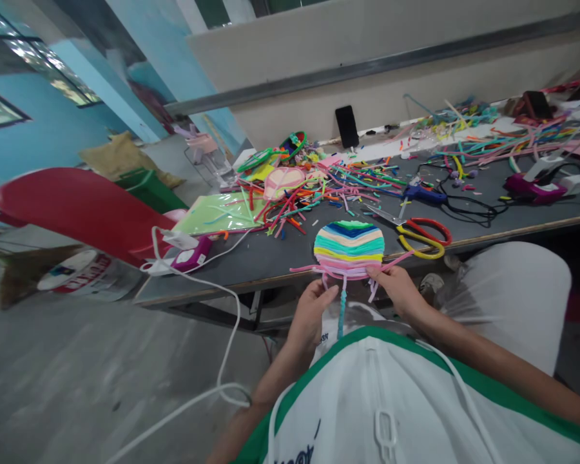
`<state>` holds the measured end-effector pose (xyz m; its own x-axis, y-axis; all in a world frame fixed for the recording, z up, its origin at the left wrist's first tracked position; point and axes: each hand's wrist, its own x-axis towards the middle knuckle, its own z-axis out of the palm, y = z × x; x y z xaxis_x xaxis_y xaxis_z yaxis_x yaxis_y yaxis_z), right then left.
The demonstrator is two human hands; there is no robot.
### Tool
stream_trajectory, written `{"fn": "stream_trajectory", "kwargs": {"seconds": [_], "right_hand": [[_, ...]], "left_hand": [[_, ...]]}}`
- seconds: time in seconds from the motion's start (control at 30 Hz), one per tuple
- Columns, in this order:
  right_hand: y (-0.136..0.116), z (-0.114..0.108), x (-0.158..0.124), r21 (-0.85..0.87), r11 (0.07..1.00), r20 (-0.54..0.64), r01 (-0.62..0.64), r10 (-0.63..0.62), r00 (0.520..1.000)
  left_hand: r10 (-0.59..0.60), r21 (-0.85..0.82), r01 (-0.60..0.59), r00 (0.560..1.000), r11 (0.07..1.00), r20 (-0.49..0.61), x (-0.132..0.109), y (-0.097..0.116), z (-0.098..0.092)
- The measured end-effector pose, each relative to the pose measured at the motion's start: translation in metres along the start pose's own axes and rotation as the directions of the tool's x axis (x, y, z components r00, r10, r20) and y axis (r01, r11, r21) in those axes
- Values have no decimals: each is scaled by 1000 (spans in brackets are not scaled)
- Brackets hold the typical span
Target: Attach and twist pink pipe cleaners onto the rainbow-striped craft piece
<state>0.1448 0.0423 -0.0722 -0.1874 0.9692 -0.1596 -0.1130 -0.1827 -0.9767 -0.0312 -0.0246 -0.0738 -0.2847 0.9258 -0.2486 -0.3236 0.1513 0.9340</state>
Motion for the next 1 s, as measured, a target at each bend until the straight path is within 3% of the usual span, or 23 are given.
{"fn": "stream_trajectory", "kwargs": {"seconds": [0.1, 0.23, 0.5, 0.7, 0.8, 0.9, 1.0], "right_hand": [[1, -1, 1, -60, 998, 5, -10, 10, 1000], [3, -4, 2, -143, 989, 12, 38, -36, 999], [4, -11, 4, -375, 922, 2, 97, -104, 995], [1, -14, 7, -516, 845, 38, 138, -139, 990], [-9, -23, 6, -647, 738, 76, 190, -186, 980], [-25, -30, 2, -749, 623, 15, 226, -325, 946], [-43, -26, -1, -681, 679, -34, 275, -403, 914]], "left_hand": [[-157, -58, 169, 972, 984, 173, 5, 9, 10], [-245, -87, 263, 953, 961, 176, 11, 9, 20], [-105, -194, 110, 994, 975, 36, 5, -3, 35], [-81, -202, 75, 996, 976, -21, 4, -3, 38], [-67, -201, 58, 997, 978, -40, 4, -3, 37], [-54, -201, 46, 998, 979, -39, 4, -5, 36], [-61, -205, 52, 997, 977, -37, 3, -6, 36]]}}
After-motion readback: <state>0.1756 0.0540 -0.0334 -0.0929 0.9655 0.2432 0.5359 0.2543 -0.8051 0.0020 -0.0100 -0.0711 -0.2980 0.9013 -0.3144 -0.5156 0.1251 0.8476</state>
